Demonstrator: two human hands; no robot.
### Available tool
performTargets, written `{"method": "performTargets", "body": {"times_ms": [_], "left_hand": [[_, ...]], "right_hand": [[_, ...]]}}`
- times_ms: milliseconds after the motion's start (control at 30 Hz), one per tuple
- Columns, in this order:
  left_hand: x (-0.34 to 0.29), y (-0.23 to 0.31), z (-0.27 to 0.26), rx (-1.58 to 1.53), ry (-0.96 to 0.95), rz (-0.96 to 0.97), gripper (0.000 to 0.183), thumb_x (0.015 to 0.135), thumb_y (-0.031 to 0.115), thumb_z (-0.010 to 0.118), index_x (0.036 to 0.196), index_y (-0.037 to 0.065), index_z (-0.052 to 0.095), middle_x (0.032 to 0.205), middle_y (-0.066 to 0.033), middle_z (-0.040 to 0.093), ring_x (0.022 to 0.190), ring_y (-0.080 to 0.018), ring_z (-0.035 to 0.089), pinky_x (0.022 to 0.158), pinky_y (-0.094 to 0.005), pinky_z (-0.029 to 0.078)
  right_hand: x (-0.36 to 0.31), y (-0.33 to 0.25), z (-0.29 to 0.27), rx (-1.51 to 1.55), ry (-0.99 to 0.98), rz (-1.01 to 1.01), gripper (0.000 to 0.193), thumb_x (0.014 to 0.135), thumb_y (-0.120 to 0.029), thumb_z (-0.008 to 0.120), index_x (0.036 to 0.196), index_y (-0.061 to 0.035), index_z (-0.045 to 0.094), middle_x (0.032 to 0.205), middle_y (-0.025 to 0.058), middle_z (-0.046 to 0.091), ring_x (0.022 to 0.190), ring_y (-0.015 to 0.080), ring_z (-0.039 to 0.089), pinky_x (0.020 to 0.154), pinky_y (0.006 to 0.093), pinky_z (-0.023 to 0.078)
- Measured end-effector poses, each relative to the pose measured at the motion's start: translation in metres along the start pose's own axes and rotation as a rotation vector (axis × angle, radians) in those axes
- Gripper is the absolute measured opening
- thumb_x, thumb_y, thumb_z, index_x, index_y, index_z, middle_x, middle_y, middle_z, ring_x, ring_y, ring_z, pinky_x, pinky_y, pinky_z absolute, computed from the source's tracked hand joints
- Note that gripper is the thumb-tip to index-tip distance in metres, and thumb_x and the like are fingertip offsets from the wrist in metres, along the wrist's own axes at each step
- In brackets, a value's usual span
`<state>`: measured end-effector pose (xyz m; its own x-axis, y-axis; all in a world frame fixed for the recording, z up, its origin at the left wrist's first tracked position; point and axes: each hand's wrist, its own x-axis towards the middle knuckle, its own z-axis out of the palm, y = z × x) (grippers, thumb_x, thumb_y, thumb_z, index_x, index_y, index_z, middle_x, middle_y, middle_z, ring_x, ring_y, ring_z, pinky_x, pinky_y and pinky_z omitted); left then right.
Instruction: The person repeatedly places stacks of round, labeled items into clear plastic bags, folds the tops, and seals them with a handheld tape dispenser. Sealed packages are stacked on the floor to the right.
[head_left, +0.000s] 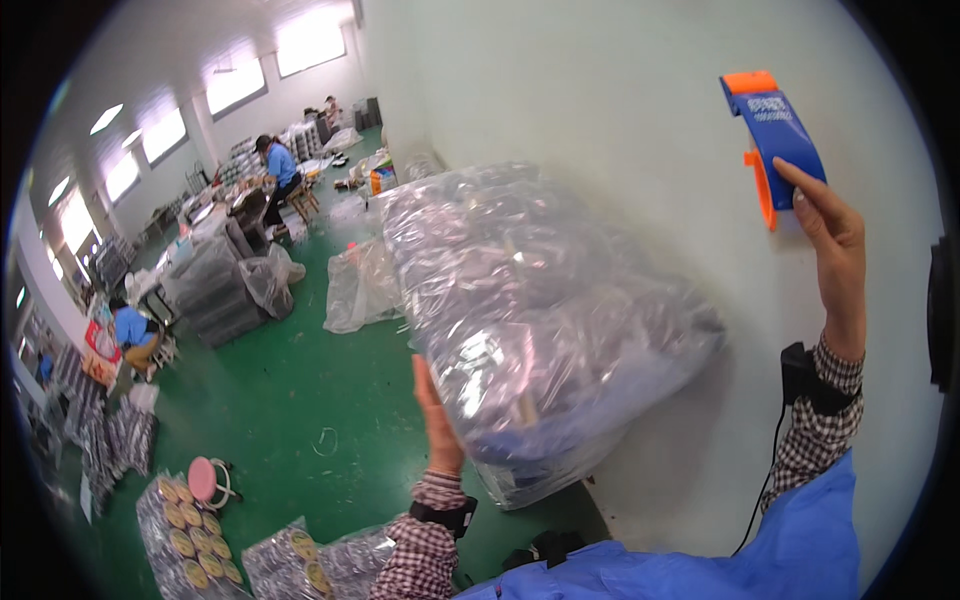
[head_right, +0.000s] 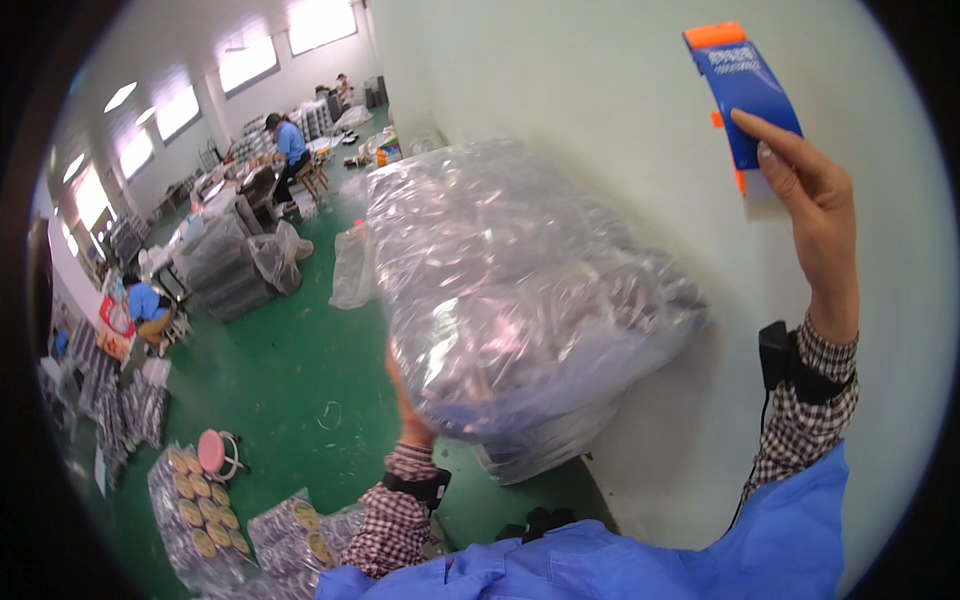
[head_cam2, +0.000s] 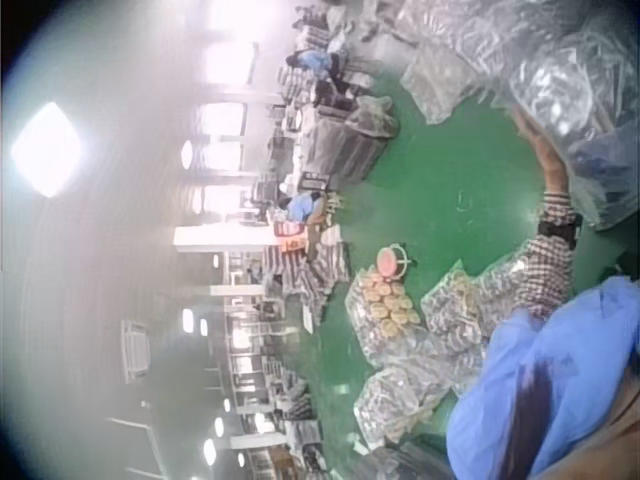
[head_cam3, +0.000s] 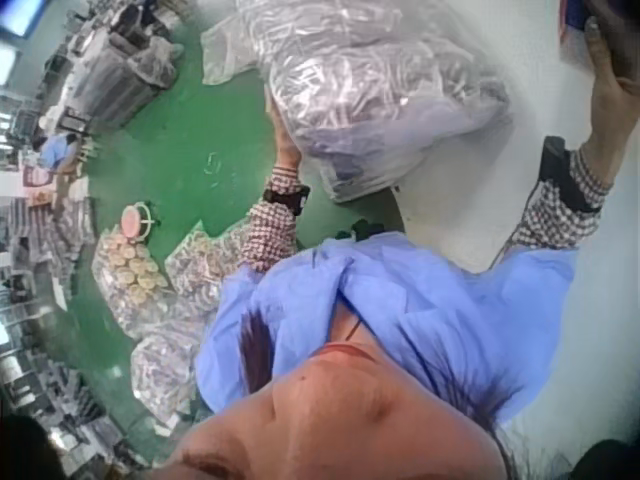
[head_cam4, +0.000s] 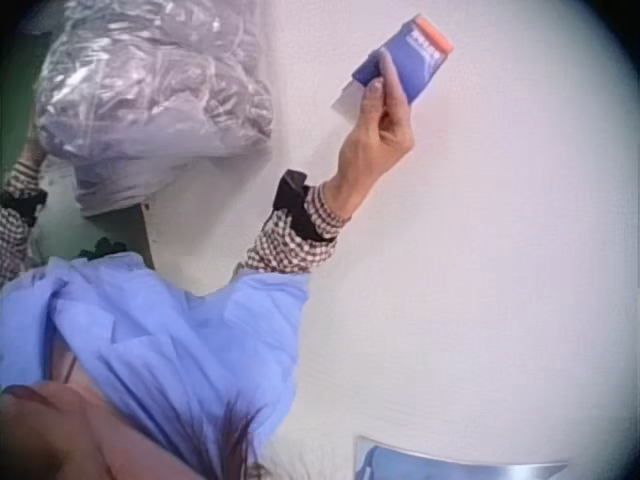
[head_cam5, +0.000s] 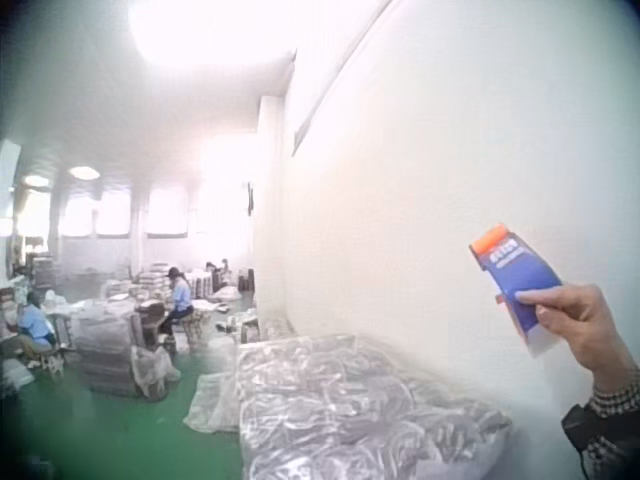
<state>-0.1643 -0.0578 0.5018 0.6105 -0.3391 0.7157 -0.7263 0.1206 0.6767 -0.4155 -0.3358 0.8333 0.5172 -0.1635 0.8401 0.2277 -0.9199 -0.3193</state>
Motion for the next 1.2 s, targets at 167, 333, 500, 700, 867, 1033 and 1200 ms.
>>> {"method": "performTargets", "body": {"times_ms": [167,333,500,700,867,1033,1200], "left_hand": [[-0.019,-0.048,0.022,-0.54,-0.101,-0.4,0.074,0.101,0.048,0.036,0.153,0.005,0.008,0.156,-0.0146,0.012,0.139,-0.025,0.024,0.112,-0.0391,0.026],[-0.002,0.014,0.025,-0.311,-0.066,-0.209,0.062,0.103,0.038,0.031,0.154,0.01,0.01,0.161,-0.0127,0.001,0.147,-0.0288,0.011,0.119,-0.0413,0.011],[-0.05,0.016,-0.045,-0.04,-0.021,-0.299,0.049,0.101,0.032,0.043,0.145,0.011,0.038,0.156,-0.0135,0.027,0.144,-0.0309,0.021,0.117,-0.0424,0.018],[-0.304,-0.03,-0.067,-0.513,0.129,-0.963,0.04,0.098,0.031,0.055,0.13,0.008,0.057,0.133,-0.0134,0.055,0.122,-0.0248,0.052,0.104,-0.036,0.039],[-0.82,-0.043,-0.158,0.878,-0.499,-1.749,0.035,0.091,0.021,0.056,0.121,0.005,0.062,0.121,-0.0212,0.06,0.096,-0.0386,0.061,0.087,-0.045,0.048],[-0.979,-0.035,-0.229,-0.086,1.485,-2.076,0.081,0.087,0.065,0.056,0.126,-0.007,0.055,0.115,-0.0144,0.063,0.101,-0.027,0.06,0.089,-0.039,0.048],[-1.001,-0.012,-0.245,0.336,1.171,-2.041,0.047,0.097,0.042,0.055,0.079,-0.002,0.058,0.067,-0.0119,0.061,0.06,-0.0134,0.059,0.056,-0.0287,0.051]], "right_hand": [[0.04,0.021,0.102,0.006,-0.274,0.201,0.044,0.094,-0.007,0.055,0.138,-0.0053,0.049,0.113,0.015,0.064,0.103,0.0194,0.062,0.09,0.0306,0.047],[0.034,0.095,0.169,-0.376,-0.665,-0.072,0.072,0.085,-0.008,0.061,0.148,-0.0041,0.027,0.132,0.0276,0.051,0.118,0.0404,0.053,0.099,0.044,0.043],[0.039,0.062,0.216,-0.355,-0.833,0.126,0.073,0.085,-0.009,0.064,0.148,-0.002,0.027,0.14,0.0246,0.046,0.126,0.0365,0.048,0.107,0.0418,0.037],[-0.069,-0.079,0.177,-0.126,-0.378,-0.142,0.037,0.098,-0.004,0.047,0.135,0.0017,0.049,0.135,0.0173,0.053,0.124,0.0268,0.051,0.108,0.0386,0.037],[-0.347,-0.213,0.327,0.331,-1.594,0.165,0.042,0.088,-0.015,0.06,0.129,-0.0034,0.054,0.117,0.0192,0.062,0.103,0.0321,0.062,0.091,0.0397,0.049],[-0.601,-0.152,0.313,0.281,-2.262,-0.138,0.043,0.094,-0.023,0.056,0.133,-0.0062,0.049,0.114,0.0157,0.061,0.107,0.0335,0.058,0.092,0.0417,0.047],[-0.657,-0.175,0.3,0.427,-2.158,0.59,0.036,0.094,-0.024,0.056,0.125,-0.0035,0.054,0.113,0.0184,0.062,0.102,0.0359,0.06,0.087,0.0408,0.05]]}}
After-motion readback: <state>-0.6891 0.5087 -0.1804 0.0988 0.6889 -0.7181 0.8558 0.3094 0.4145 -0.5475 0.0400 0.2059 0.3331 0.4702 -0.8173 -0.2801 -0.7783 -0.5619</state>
